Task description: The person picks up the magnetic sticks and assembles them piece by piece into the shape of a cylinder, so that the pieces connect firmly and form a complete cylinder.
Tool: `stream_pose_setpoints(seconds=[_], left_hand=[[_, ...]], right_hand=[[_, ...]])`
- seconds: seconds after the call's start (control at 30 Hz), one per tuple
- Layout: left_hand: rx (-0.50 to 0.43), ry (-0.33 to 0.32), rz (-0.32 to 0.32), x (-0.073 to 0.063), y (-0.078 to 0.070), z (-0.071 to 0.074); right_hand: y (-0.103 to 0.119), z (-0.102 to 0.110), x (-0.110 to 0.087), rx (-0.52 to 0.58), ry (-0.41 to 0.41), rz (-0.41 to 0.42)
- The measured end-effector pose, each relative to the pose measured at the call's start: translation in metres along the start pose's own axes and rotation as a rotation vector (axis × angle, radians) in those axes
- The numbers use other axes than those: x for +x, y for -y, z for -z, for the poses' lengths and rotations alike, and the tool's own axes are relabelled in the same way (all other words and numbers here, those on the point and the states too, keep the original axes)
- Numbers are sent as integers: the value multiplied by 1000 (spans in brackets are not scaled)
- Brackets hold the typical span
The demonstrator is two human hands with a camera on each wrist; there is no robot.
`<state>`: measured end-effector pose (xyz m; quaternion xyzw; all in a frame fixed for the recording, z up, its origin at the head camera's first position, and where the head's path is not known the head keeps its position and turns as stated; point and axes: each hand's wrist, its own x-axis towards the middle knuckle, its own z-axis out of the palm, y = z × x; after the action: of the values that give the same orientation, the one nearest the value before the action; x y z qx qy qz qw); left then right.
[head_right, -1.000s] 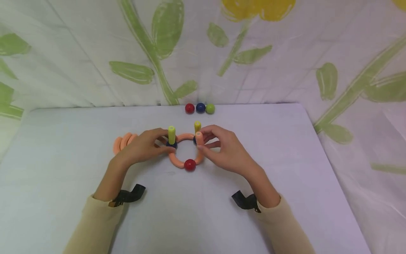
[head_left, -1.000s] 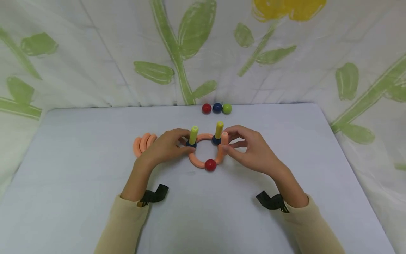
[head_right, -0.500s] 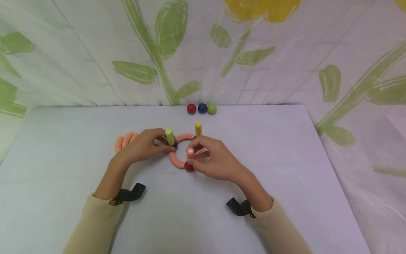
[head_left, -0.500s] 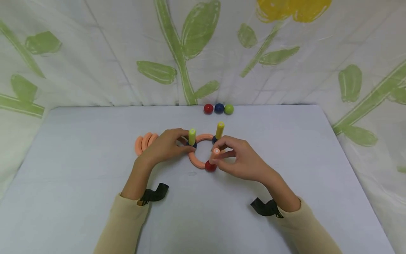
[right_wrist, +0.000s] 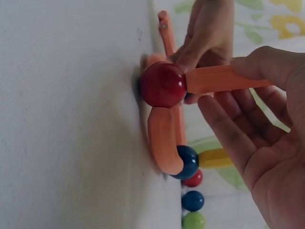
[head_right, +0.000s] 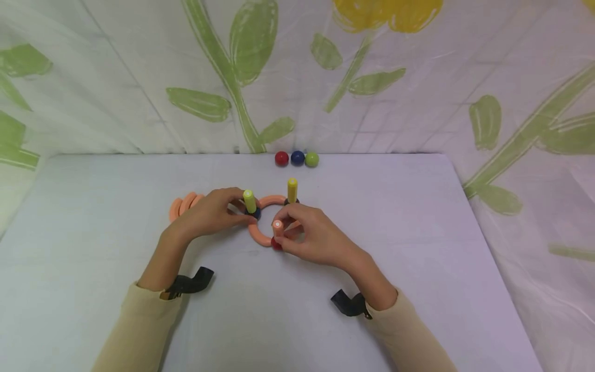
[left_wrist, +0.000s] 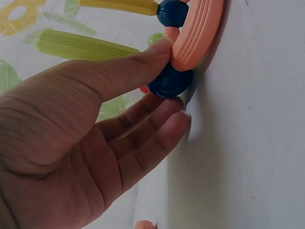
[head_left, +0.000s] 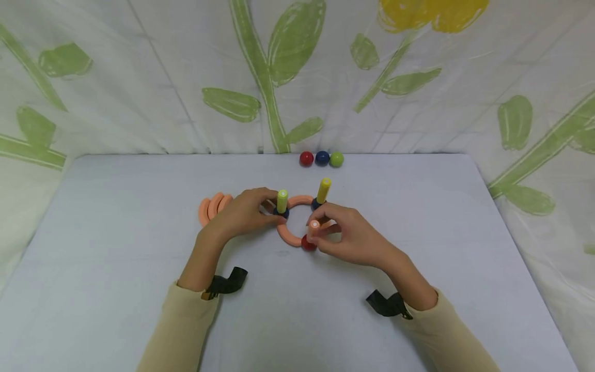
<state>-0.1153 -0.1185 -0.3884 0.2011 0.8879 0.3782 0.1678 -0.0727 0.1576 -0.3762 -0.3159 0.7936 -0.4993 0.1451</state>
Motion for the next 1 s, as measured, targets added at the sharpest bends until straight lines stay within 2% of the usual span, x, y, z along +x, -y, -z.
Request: stream_pose_setpoints(seconds=[0.2, 0.47, 0.77, 1.0], left_hand=[[13, 12, -3, -2, -2, 1], [36, 16, -8, -3, 0, 3], [55, 15, -12, -6, -6, 4], [72, -23, -9, -15, -7, -1]], right_hand=[[-3, -1, 0, -43, 31, 22], [-7, -1, 1, -196, -84, 53], [-10, 5, -1, -194, -141, 70], [-14, 6, 0, -167, -134, 56]])
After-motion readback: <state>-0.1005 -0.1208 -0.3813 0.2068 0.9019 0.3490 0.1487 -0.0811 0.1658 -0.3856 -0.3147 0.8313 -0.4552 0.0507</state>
